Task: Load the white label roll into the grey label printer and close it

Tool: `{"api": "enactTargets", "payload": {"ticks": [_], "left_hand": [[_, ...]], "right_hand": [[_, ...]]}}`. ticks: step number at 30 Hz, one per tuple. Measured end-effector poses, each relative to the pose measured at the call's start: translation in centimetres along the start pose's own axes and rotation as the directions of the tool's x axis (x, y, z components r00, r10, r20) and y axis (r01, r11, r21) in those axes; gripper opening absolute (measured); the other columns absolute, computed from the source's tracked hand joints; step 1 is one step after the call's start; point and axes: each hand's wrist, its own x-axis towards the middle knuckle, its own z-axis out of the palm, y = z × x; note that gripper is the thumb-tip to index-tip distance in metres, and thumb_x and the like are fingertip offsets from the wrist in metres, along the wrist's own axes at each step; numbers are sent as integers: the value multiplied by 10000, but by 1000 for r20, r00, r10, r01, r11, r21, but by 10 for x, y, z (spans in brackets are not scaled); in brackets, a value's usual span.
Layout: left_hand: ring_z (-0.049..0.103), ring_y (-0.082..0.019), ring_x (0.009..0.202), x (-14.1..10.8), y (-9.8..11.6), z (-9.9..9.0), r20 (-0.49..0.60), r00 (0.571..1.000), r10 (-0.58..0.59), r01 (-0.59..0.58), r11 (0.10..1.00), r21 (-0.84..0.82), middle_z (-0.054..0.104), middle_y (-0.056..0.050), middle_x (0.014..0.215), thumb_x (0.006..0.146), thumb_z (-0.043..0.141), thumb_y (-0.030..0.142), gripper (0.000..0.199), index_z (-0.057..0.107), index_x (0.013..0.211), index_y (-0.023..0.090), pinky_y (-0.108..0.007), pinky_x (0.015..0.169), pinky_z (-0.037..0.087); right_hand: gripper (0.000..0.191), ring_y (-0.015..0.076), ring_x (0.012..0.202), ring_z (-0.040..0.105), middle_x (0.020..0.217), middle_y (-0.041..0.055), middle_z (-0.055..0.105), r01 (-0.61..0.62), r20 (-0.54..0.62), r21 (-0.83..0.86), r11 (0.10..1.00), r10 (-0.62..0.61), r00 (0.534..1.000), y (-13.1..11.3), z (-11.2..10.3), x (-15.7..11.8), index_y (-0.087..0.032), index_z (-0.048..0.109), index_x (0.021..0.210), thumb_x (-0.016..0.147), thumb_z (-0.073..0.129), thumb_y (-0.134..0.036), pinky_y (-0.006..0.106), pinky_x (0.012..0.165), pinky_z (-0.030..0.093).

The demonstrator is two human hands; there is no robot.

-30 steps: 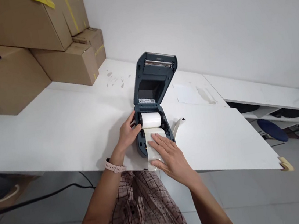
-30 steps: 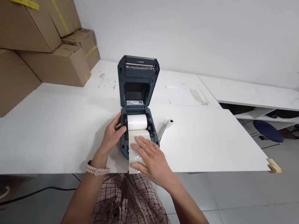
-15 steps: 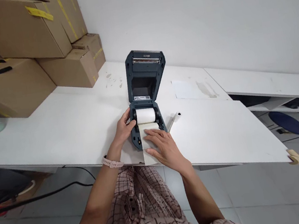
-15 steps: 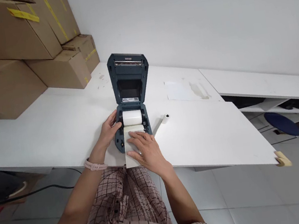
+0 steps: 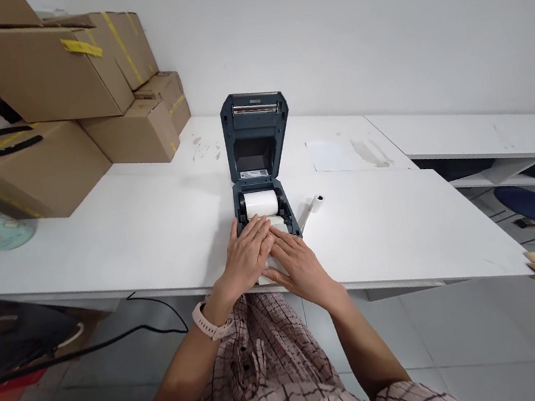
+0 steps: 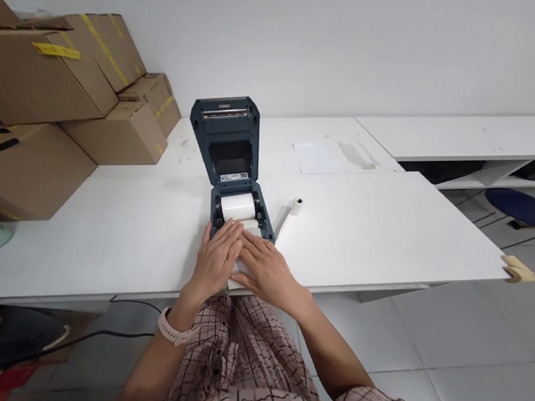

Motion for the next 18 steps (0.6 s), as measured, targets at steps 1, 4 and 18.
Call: {"api": "enactTargets", "payload": {"ticks": [1, 4, 18], "left_hand": [[412, -274, 1538, -2, 2, 2, -12, 1000, -8, 9, 1000, 7, 538, -115, 1576, 1075, 303, 453, 573, 547, 1509, 171, -542, 1335, 47], [417, -271, 1536, -10, 8, 8, -69, 997, -29, 31, 999, 33, 512, -120, 1596, 1076, 291, 468, 590, 518, 1535, 175, -531, 1339, 76], [279, -326, 1596, -69, 15, 28, -66, 996, 60, -45, 979, 199, 379, -137, 1684, 1059, 404, 463, 584, 408, 1588, 217, -595, 1301, 193]], "right_hand": [[606, 340, 1535, 413, 1601, 183, 496, 4, 1, 12, 1000, -5, 1000, 1, -1, 0, -191, 442, 1557, 1016, 602, -412, 569, 1164, 469], [679, 323, 1555, 383, 1634, 169, 453, 10, 7, 43, 999, -10, 1000, 2, 1, -1, -217, 333, 1625, 1006, 598, -305, 580, 1185, 454], [701, 314, 1573, 336, 1669, 50, 417, -57, -371, 434, 899, 236, 898, 100, -99, 128, -310, 440, 1562, 980, 515, -693, 572, 1277, 293]]}}
